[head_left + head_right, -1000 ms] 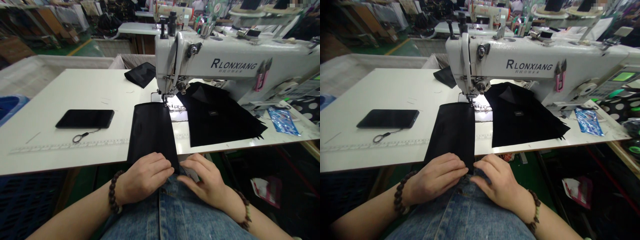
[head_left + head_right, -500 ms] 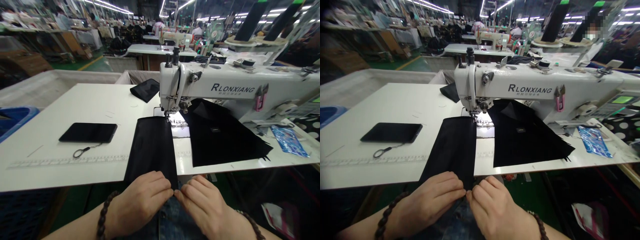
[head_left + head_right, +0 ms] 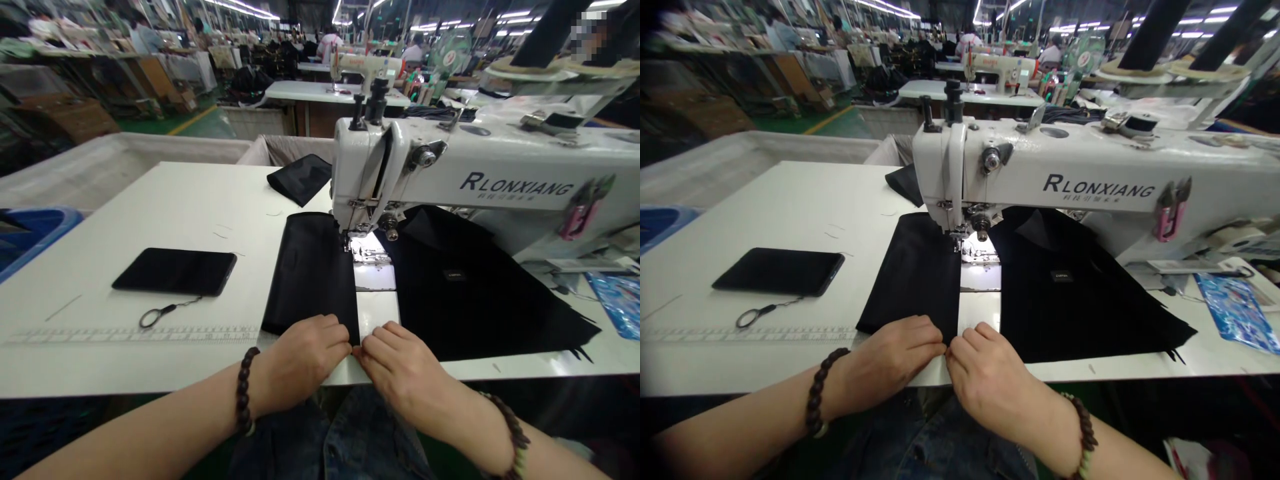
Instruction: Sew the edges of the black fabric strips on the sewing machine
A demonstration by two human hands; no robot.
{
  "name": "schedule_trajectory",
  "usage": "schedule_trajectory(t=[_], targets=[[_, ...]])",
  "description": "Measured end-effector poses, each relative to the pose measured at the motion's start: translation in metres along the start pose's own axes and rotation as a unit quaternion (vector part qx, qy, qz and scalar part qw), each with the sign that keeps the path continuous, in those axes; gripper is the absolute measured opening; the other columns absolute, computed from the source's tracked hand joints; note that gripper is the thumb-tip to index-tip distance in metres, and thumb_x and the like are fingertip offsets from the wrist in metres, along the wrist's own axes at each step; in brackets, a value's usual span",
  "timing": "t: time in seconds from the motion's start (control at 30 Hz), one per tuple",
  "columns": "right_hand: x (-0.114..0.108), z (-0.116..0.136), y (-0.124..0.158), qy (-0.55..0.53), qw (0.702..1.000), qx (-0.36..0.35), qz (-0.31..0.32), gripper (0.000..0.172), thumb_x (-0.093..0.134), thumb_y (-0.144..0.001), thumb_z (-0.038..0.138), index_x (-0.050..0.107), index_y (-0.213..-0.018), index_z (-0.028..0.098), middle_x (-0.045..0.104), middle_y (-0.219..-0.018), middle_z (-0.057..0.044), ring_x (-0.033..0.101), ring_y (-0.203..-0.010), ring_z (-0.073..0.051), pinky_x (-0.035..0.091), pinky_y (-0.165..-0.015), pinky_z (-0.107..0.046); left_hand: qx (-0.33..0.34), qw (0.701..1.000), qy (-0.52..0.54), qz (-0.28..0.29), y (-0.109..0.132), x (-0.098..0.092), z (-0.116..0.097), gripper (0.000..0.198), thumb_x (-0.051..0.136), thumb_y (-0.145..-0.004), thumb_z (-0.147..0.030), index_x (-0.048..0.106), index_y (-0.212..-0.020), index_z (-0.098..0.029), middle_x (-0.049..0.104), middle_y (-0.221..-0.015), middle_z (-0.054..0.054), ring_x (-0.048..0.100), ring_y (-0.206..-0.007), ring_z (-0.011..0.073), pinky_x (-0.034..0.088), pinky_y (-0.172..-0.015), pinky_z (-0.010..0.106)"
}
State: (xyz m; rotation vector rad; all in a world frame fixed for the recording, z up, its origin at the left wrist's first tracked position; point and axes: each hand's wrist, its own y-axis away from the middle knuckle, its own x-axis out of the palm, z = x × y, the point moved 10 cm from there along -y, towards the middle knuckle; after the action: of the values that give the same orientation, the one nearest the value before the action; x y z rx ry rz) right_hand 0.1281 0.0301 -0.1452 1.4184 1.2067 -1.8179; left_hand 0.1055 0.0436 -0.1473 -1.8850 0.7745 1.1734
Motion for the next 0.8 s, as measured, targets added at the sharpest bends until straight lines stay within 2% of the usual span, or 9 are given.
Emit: schedule_trajectory(t=[0.2, 0.4, 0.53, 0.63, 0.8], targets=[[0.012, -0.025, -0.021, 0.028, 0.998, -0.022, 0.059, 0.015, 0.052, -0.078, 0.007, 0.055, -0.066, 0.015, 0.052, -0.065, -0.002, 0.041, -0.059, -0.017, 0.026, -0.057, -0.032, 0.006, 0.999, -0.038, 0.013, -0.011, 0.005, 0.024, 0.03, 0.034, -0.088, -0.008, 0.06, -0.073, -0.009, 0.056, -0.072, 0.006, 0.048, -0.067, 0.0175, 0.047, -0.064, 0.03], [0.021, -0.042, -0.037, 0.057, 0.995, -0.046, 0.072, 0.016, 0.054, -0.08, 0.01, 0.057, -0.066, 0.015, 0.054, -0.065, -0.002, 0.043, -0.059, -0.016, 0.027, -0.056, -0.031, 0.028, 0.995, -0.097, 0.006, -0.02, 0.002, 0.04, 0.03, 0.035, -0.089, -0.008, 0.061, -0.075, -0.007, 0.058, -0.072, 0.007, 0.05, -0.067, 0.0179, 0.049, -0.062, 0.03], [0.023, -0.053, -0.041, 0.084, 0.994, -0.045, 0.054, 0.019, 0.047, -0.084, 0.01, 0.058, -0.068, 0.014, 0.052, -0.065, -0.003, 0.042, -0.06, -0.017, 0.026, -0.056, -0.032, 0.051, 0.985, -0.162, -0.004, -0.025, 0.0, 0.044, 0.033, 0.031, -0.088, -0.004, 0.061, -0.074, -0.005, 0.061, -0.072, 0.009, 0.053, -0.067, 0.0184, 0.05, -0.06, 0.03], [0.024, -0.063, -0.042, 0.092, 0.995, -0.021, 0.035, 0.025, 0.042, -0.087, 0.01, 0.057, -0.067, 0.014, 0.051, -0.066, -0.003, 0.041, -0.06, -0.017, 0.027, -0.056, -0.032, 0.057, 0.981, -0.184, -0.007, -0.026, 0.0, 0.05, 0.033, 0.03, -0.087, -0.001, 0.061, -0.078, -0.004, 0.064, -0.078, 0.011, 0.056, -0.071, 0.0181, 0.051, -0.066, 0.03], [0.027, -0.08, -0.045, 0.114, 0.993, 0.022, 0.018, 0.028, 0.037, -0.089, 0.011, 0.061, -0.075, 0.011, 0.053, -0.065, -0.004, 0.043, -0.059, -0.016, 0.028, -0.053, -0.031, 0.05, 0.975, -0.216, 0.001, -0.028, 0.001, 0.068, 0.025, 0.036, -0.084, 0.001, 0.06, -0.091, -0.003, 0.066, -0.092, 0.012, 0.059, -0.088, 0.017, 0.047, -0.084, 0.028]])
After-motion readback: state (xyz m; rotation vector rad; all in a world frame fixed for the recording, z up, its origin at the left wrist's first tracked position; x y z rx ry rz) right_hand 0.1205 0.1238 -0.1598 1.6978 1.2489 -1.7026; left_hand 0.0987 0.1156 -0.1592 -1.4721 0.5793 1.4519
